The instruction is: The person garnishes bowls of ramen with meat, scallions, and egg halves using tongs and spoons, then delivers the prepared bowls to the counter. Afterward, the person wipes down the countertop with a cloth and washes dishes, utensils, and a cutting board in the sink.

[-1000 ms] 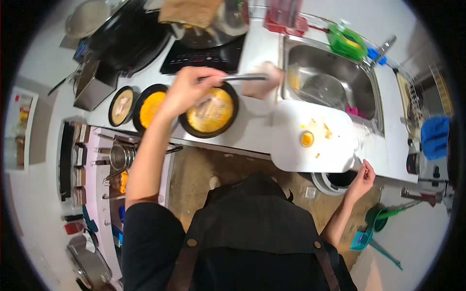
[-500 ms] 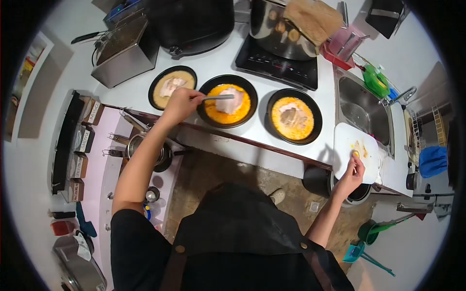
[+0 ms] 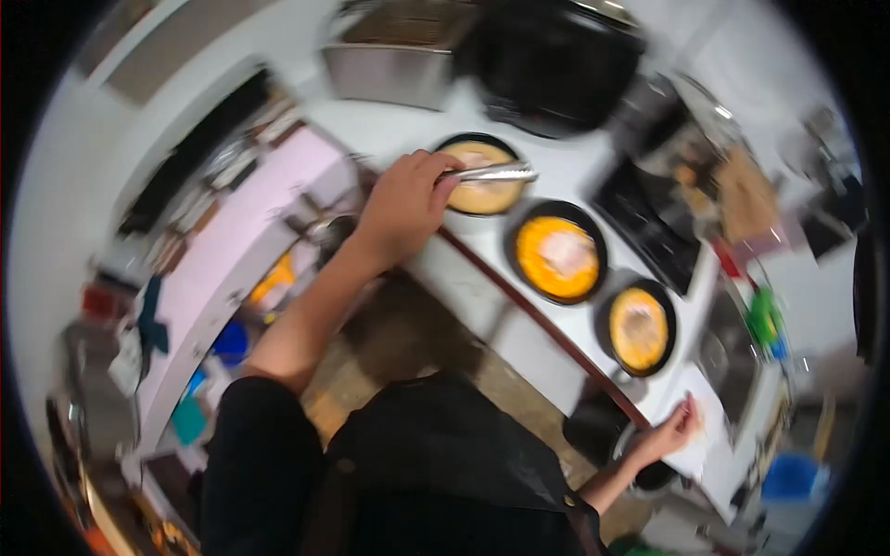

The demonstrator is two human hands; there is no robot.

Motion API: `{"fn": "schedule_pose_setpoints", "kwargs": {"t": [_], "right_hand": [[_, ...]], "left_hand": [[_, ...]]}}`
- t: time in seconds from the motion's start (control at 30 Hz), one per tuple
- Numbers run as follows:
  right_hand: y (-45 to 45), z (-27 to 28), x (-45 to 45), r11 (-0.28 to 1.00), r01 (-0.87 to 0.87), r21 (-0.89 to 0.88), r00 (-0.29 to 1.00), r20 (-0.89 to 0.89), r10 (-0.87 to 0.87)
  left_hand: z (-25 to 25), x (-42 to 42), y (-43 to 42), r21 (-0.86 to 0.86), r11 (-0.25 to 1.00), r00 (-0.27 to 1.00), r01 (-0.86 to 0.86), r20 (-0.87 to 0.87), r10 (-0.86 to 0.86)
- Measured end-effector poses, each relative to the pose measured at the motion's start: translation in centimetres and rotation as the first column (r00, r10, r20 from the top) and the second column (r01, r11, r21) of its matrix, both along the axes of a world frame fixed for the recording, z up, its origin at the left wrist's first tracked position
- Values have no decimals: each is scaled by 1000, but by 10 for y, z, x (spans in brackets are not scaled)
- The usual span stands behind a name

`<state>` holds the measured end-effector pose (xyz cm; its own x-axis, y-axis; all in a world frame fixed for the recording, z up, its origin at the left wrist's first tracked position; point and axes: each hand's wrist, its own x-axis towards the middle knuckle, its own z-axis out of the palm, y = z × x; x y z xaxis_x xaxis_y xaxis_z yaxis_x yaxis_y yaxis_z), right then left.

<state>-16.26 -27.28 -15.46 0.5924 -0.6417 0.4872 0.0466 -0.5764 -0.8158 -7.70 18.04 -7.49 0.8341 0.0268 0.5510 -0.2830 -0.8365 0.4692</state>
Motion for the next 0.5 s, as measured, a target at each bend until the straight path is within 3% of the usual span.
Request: {"fn": "schedule_pose_setpoints", "kwargs": {"t": [0.1, 0.13, 0.2, 0.27, 0.33, 0.4, 0.47, 0.5], "right_hand": [[51, 22, 36, 985, -174, -18, 981, 83, 175], [77, 31, 47, 971, -229, -64, 963, 129, 235], [116, 40, 67, 927, -374, -8, 916, 155, 371], [165, 44, 84, 884, -465, -37, 874, 140, 466], [224, 54, 91, 790, -603, -115, 779, 129, 613], [286, 59, 91, 659, -748, -74, 641, 175, 747], [347, 67, 89, 553, -800, -231, 539, 127, 833], [378, 74, 88, 496, -822, -279, 483, 121, 868]], "left_hand": [[13, -46, 61, -206, 929, 952, -306, -80, 296], [3, -57, 97, -127, 927, 934, -353, 21, 358], [5, -81, 159, -172, 804, 818, -570, -21, 575], [26, -109, 218, 72, 659, 633, -748, -220, 742], [22, -134, 285, 166, 566, 572, -807, -17, 820], [19, -155, 344, 121, 541, 554, -832, 145, 820], [30, -165, 393, 186, 445, 463, -876, 62, 884], [34, -166, 413, 207, 469, 486, -859, 36, 873]]}}
